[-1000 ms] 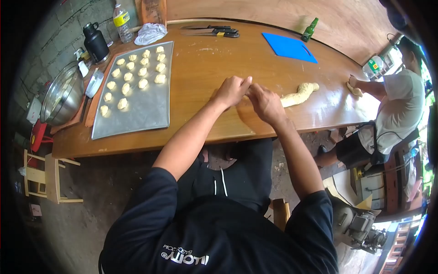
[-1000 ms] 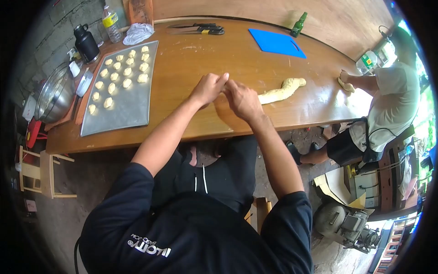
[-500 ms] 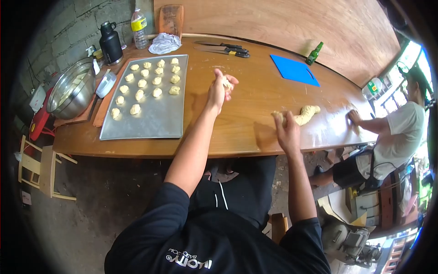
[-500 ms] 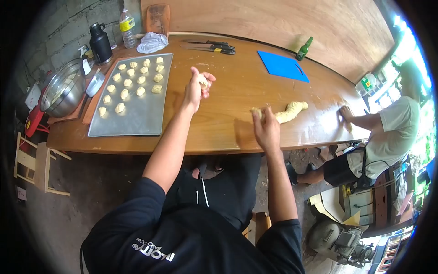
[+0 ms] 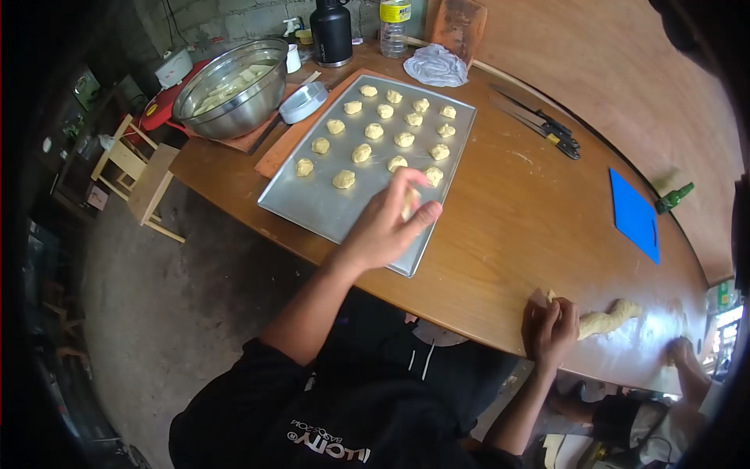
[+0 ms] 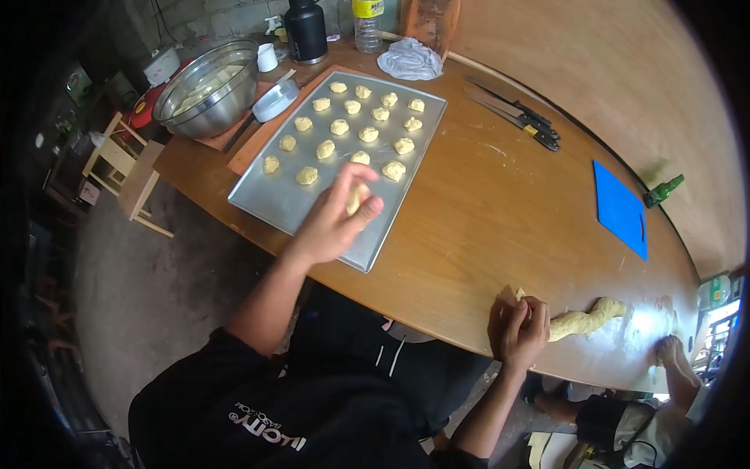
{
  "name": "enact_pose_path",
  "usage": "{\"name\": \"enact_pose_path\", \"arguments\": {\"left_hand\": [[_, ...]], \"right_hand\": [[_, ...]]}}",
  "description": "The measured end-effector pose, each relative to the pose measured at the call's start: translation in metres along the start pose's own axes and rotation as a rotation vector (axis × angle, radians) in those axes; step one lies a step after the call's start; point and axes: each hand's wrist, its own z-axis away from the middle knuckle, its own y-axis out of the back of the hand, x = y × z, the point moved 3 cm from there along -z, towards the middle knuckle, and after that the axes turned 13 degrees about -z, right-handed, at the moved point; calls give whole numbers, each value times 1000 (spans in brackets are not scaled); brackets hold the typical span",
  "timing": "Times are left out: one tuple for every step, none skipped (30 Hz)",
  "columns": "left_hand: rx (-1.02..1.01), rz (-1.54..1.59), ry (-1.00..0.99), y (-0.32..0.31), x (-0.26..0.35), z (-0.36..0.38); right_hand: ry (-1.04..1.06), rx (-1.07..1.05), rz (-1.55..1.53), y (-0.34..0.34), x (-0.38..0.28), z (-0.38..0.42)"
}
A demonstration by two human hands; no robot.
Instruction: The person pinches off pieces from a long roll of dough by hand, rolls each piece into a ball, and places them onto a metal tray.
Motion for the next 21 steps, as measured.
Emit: {"name": "enact_pose_path", "arguments": {"left_hand": [[78,-129,21,10,0,1],[88,-85,-37,15,-17,-3],[97,-40,-97,19,-37,-8],[136,-182,-208,26,-38,-14],[127,-191,-213,25,-36,-16],[71,73,-95,26,-30,-14],[17,336,26,25,-27,-13],[59,365,65,23,-27,-12],[47,362,67,22,-29,-11],[16,357,81,21,-34,-10],[-14,354,90,20,-37,-11],[-42,368,85,17,-36,-8],[-53,370,78,11,-32,-6],[-78,477,136,3,-29,-4],[-106,584,199,-5,-26,-1],[-140,633,176,-16,-26,2],[-157,640,170,-25,-20,4],[-175,687,113,-35,-13,7],[-193,736,55,-45,-5,9],[-208,786,-5,-53,3,10],[-227,795,-13,-59,8,11]], "right_hand": [[-16,1,-6,-1,-1,-1],[-27,-4,-29,-1,-2,-1],[-36,-5,-50,1,-2,-1],[-45,5,-54,3,-1,-2],[-62,2,-52,4,0,-1],[-78,-7,-52,4,1,0],[-86,-6,-60,3,1,-1],[-77,10,-84,2,1,-2],[-71,27,-102,4,0,-2],[-82,33,-96,6,1,0],[-95,31,-97,6,1,1],[-106,31,-100,6,1,0],[-110,42,-93,6,1,-1],[-25,6,-74,4,-3,-4],[58,-33,-51,5,-7,-6],[137,-83,65,4,-15,-7],[130,-73,80,5,-18,-8],[125,-119,65,3,-19,-7],[120,-164,51,4,-17,-5],[115,-149,70,9,-15,-6],[92,-179,8,13,-13,-5]]}}
